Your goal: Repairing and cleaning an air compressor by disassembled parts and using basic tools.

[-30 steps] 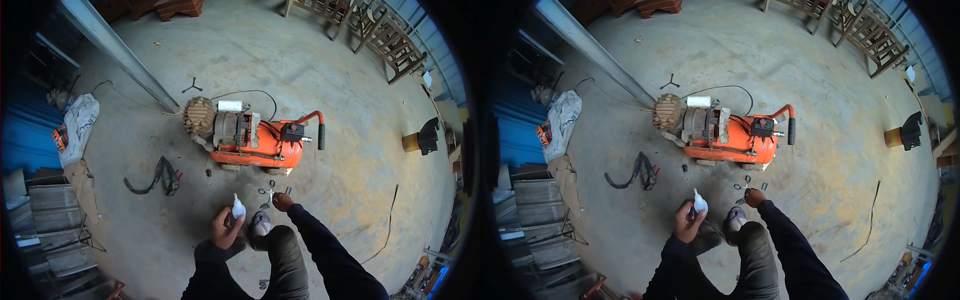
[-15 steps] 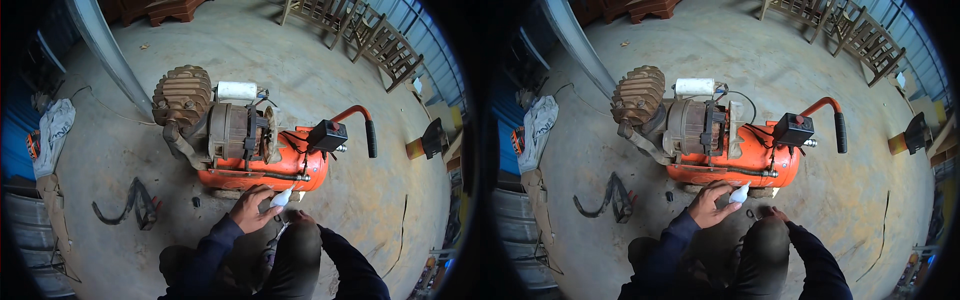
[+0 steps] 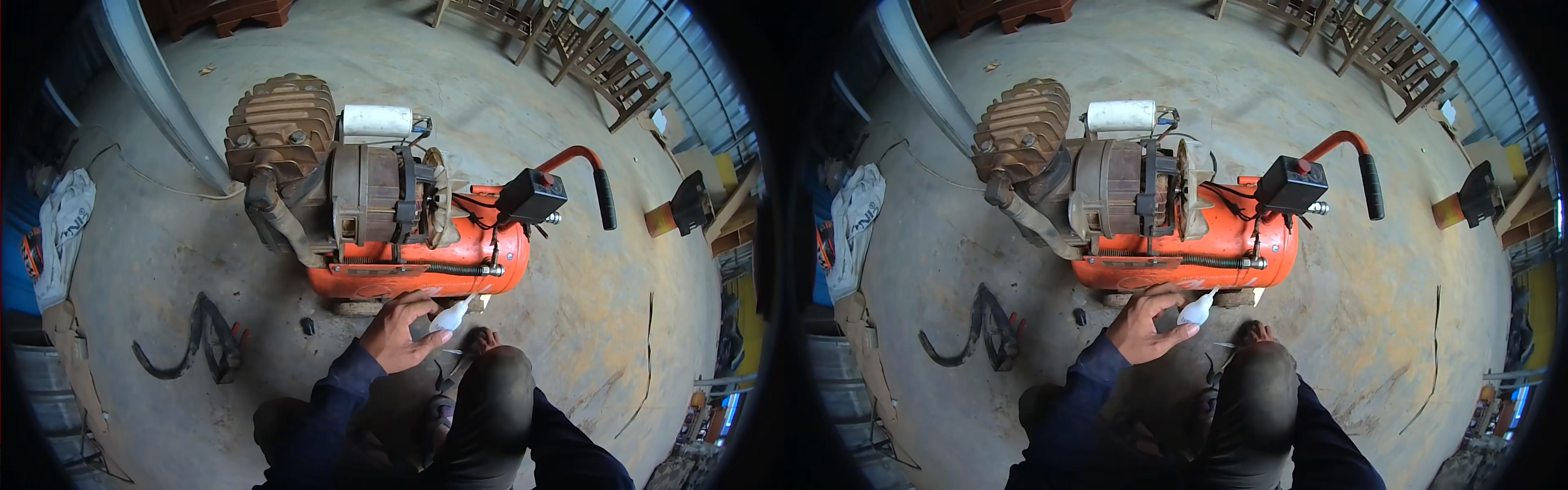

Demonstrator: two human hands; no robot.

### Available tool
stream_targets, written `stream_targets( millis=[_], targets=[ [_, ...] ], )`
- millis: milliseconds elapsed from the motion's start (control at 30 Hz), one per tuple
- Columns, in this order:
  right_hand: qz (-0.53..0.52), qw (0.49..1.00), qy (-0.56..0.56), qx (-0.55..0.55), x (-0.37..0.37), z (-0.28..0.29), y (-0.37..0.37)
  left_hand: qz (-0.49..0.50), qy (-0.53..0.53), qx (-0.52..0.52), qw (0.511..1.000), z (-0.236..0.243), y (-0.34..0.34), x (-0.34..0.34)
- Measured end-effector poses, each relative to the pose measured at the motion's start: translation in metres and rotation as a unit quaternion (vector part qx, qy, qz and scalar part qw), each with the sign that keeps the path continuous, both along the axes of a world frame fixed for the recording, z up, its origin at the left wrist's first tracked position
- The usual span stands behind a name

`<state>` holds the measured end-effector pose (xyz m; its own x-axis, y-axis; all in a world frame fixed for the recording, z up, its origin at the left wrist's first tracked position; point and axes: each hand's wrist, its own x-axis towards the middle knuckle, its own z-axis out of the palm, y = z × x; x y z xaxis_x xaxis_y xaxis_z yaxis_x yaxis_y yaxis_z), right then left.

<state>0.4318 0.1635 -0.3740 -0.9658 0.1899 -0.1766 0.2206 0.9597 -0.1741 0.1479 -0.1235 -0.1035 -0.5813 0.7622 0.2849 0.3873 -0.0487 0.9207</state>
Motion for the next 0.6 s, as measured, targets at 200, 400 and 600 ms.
stream_targets(
  millis=[200,400,600],
  targets=[
    [-0.076,0.997,0.033,0.000,0.008,0.007,0.020,0.007,-0.014,-0.005,1.000,0.010,-0.020,-0.007],
    [-0.171,0.982,0.074,0.001,0.032,0.014,0.035,-0.012,-0.031,-0.041,0.999,0.025,-0.029,-0.022],
    [-0.270,0.956,0.113,-0.021,0.061,0.002,0.019,-0.013,-0.058,-0.054,0.997,0.031,-0.039,-0.026]
  ],
)
